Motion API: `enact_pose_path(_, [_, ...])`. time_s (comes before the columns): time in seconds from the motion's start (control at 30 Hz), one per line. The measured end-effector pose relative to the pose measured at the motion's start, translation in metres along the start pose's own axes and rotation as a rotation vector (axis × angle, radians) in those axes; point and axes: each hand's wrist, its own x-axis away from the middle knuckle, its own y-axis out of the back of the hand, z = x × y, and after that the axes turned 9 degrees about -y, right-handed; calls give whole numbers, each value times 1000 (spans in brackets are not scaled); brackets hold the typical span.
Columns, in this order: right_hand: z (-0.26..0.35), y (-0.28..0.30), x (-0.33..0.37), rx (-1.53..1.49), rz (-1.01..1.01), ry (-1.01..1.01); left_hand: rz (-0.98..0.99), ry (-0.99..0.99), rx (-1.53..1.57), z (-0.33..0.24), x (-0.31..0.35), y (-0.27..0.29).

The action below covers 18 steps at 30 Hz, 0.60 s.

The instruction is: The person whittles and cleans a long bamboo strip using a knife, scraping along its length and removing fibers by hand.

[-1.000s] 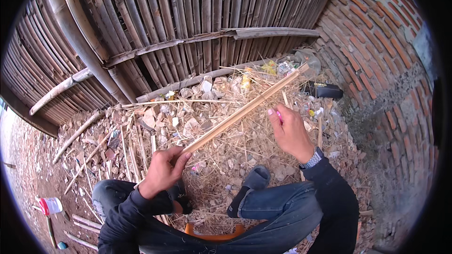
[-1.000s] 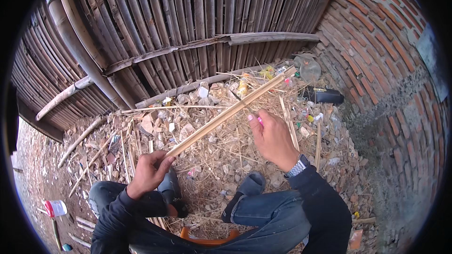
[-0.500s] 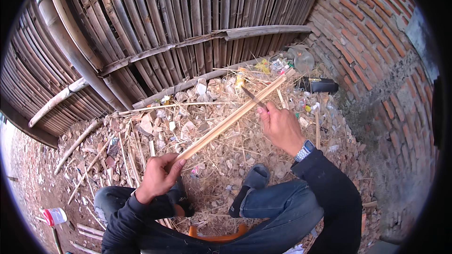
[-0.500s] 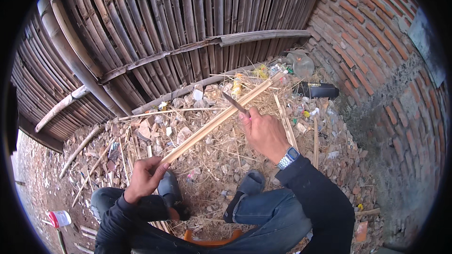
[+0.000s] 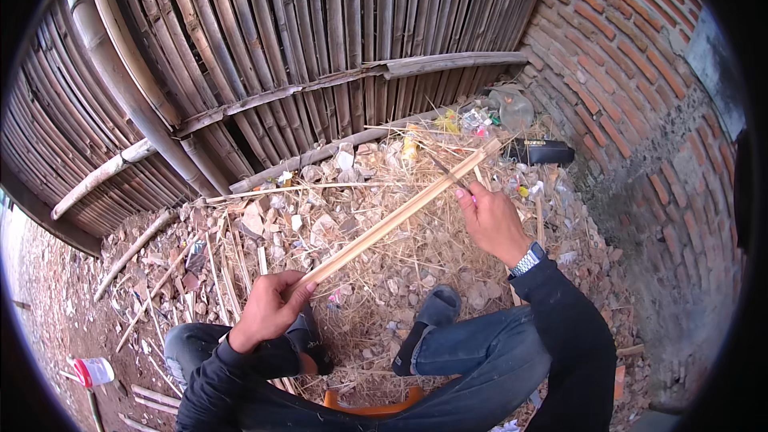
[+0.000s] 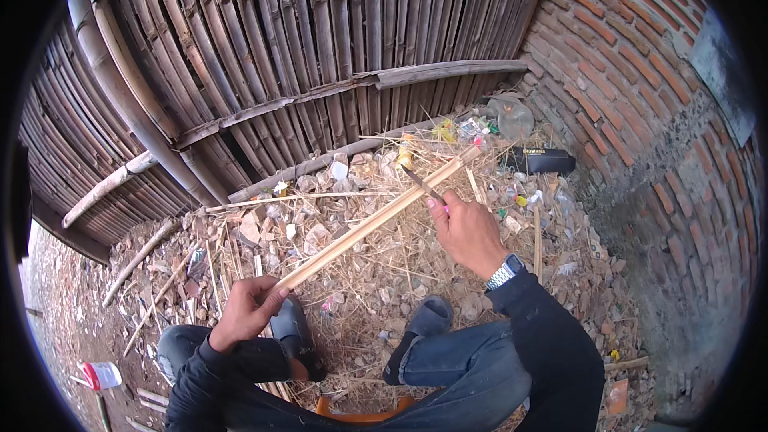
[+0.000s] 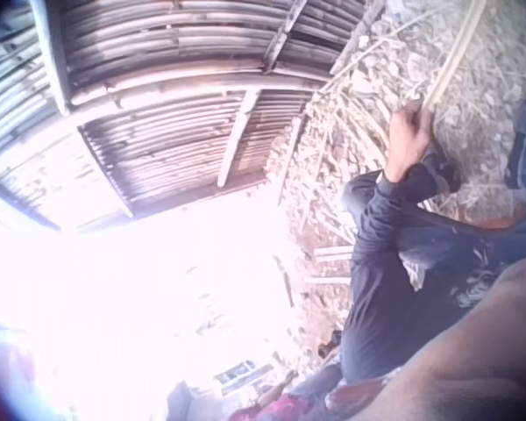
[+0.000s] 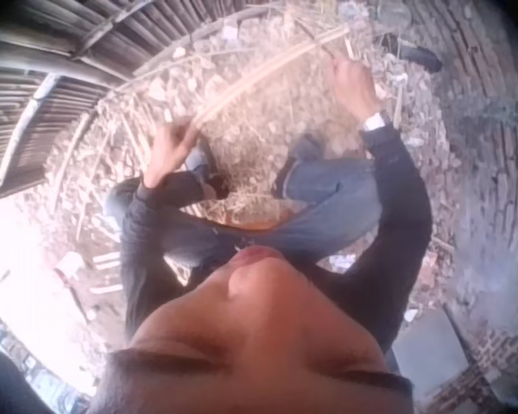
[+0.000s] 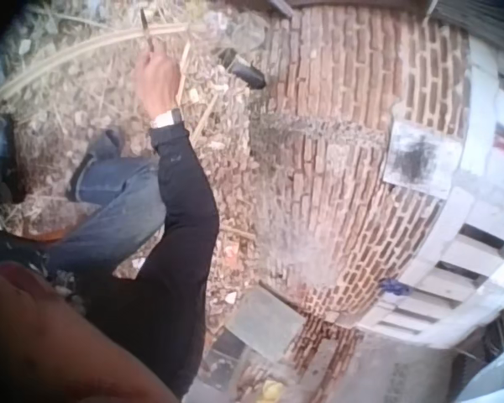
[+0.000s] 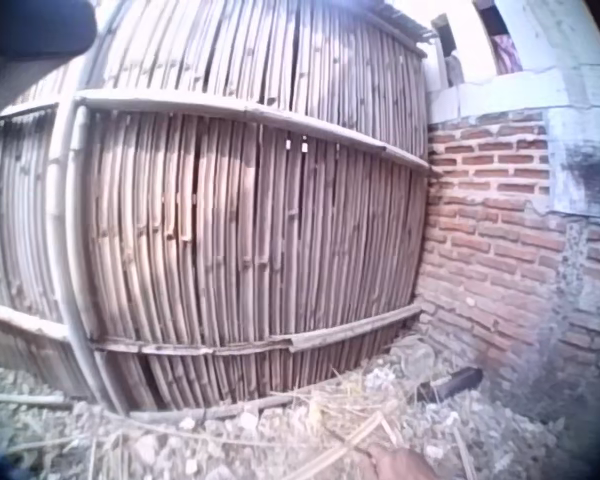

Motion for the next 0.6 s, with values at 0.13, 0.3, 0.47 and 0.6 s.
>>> enact_pose_path(0.13, [-18, -2, -9, -56, -137, 16, 2, 0, -8, -3, -2, 2])
enact_pose_path(0.3, [-27, 3, -12, -16, -130, -60, -3, 25, 0, -6, -3, 3])
enact_pose_path(0.47, [-25, 2, -11, -29, -106, -83, 11, 1, -21, -5, -6, 2])
enact_pose_path(0.6, [-24, 3, -13, -28, -85, -86, 4, 17, -10, -7, -7, 2])
